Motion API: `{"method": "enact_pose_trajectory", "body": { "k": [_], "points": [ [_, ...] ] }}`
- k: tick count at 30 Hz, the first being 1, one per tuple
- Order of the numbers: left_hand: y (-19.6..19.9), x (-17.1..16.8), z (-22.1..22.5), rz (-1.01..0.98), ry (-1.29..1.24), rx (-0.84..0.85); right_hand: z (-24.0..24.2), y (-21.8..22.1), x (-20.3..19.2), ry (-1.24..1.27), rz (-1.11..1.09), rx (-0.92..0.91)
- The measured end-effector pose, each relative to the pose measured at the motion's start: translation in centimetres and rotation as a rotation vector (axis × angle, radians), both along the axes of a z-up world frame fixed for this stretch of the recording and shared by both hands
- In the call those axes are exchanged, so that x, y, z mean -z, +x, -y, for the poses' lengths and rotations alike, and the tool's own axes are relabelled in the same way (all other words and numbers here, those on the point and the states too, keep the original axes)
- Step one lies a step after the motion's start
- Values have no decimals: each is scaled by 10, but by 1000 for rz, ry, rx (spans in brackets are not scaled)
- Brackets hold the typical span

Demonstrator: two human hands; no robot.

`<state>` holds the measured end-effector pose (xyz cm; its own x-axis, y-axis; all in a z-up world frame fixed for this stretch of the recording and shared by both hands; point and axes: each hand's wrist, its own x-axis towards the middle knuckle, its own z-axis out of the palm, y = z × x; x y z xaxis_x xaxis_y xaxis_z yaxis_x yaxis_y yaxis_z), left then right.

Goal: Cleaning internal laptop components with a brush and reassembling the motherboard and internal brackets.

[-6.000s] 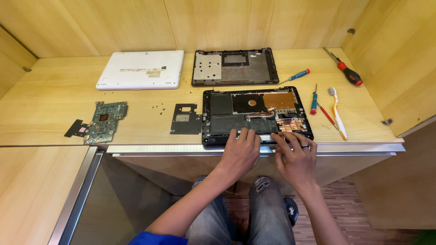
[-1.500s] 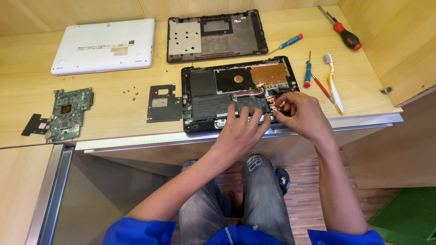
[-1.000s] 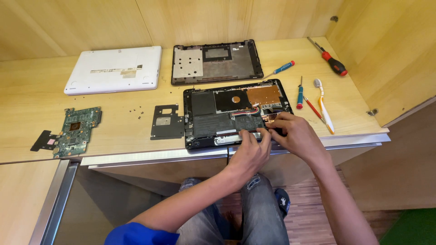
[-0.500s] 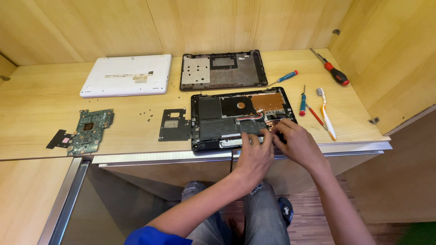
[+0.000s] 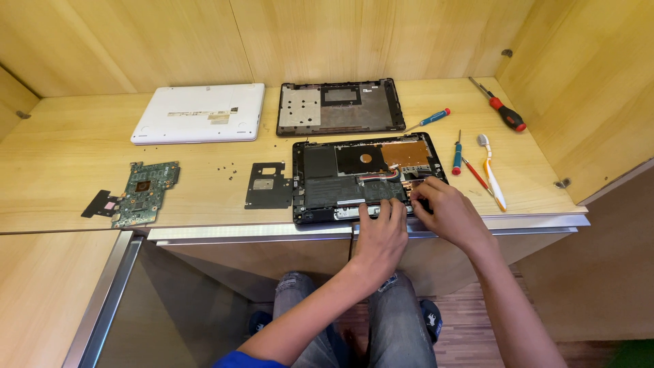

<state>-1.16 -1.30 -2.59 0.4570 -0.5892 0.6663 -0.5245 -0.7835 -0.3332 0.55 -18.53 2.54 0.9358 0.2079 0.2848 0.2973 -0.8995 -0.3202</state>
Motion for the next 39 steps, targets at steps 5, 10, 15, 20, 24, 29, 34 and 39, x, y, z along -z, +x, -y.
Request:
{"method": "enact_pose_trajectory", "body": {
  "k": [5, 10, 15, 20, 24, 29, 34, 39],
  "points": [
    [0, -3, -2, 16, 4, 6, 1, -3, -9, 50, -21, -67],
    [-2, -6, -1, 1, 13, 7, 4, 5, -7, -21, -43, -106],
    [14, 14, 1, -76, 6, 52, -2, 5, -17, -333, -101, -71],
    [14, 7, -14, -175, -73, 133, 3, 16, 0, -488, -48, -125],
    [6, 5, -20, -259, -75, 140, 2, 14, -7, -508, -45, -152],
    [-22, -22, -38, -417, -122, 180, 10, 5, 12, -195, 89, -132],
    [-30, -44, -75, -517, -208, 267, 27, 15, 72, 316, 317, -116],
    [15, -52, -166, -350, -474, -164, 27, 10, 79, 519, 578, 71]
  ]
}}
